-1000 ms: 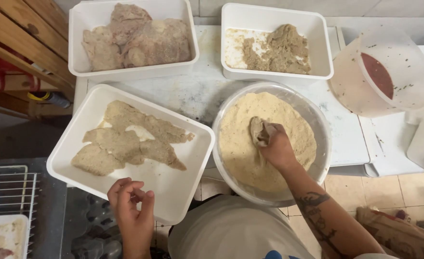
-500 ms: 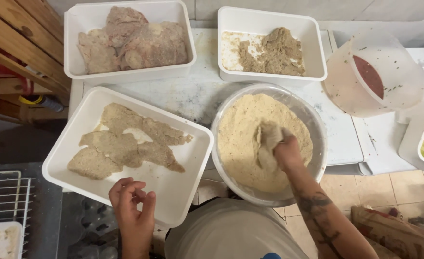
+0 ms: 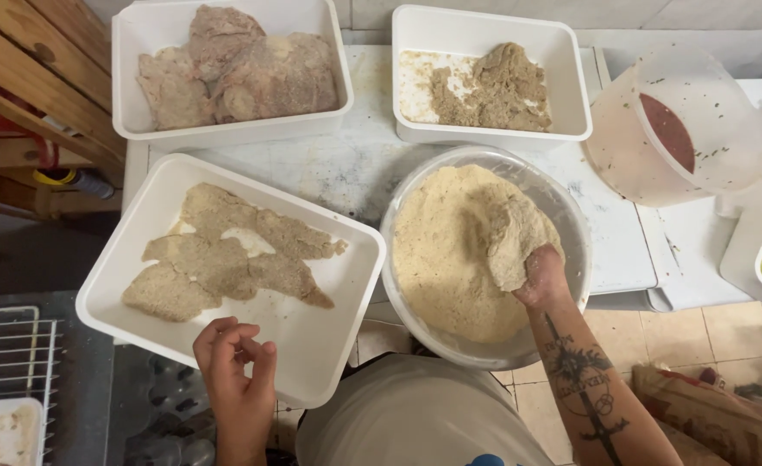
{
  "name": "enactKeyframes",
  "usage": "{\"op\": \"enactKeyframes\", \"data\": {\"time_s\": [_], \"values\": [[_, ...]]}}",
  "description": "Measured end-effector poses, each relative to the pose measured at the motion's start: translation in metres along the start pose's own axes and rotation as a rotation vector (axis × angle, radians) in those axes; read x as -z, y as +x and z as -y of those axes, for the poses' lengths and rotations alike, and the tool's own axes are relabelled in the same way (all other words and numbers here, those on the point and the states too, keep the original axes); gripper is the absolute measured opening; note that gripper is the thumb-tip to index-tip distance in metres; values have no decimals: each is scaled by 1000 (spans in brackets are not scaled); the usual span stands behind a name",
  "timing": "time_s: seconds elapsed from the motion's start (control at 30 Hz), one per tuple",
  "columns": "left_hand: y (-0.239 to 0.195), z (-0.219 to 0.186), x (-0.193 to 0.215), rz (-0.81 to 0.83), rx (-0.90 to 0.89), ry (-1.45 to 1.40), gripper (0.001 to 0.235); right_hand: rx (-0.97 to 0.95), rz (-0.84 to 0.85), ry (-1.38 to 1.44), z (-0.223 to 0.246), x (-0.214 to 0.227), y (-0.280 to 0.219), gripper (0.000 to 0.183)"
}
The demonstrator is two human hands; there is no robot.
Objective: Breading raw chicken fillets by coating them in breadcrumbs and placing them in a tray
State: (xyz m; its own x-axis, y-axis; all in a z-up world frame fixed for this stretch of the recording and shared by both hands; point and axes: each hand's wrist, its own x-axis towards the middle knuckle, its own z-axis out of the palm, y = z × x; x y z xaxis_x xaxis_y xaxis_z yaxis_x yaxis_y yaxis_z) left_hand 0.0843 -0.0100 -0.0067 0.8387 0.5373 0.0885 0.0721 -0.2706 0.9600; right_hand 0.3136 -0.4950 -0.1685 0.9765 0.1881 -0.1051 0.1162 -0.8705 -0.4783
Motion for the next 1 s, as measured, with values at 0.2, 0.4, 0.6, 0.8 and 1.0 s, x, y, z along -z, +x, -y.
{"op": "enactKeyframes", "data": {"time_s": [0.2,0.4,0.6,0.8,1.0], "values": [[0,4,-3,-12,29,-11,16,-141,11,780,108,59,-8,60],[-1,6,-6,-11,10,-20,18,-378,72,1345,113,57,-9,52],[-2,1,-8,-29,67,0,19,500,-46,671,29,23,1,31],[-8,-4,-8,-37,43,-4,19,417,-14,678,53,48,22,60],[-11,3,-14,-18,41,-42,22,-108,144,330,79,71,15,58]]}}
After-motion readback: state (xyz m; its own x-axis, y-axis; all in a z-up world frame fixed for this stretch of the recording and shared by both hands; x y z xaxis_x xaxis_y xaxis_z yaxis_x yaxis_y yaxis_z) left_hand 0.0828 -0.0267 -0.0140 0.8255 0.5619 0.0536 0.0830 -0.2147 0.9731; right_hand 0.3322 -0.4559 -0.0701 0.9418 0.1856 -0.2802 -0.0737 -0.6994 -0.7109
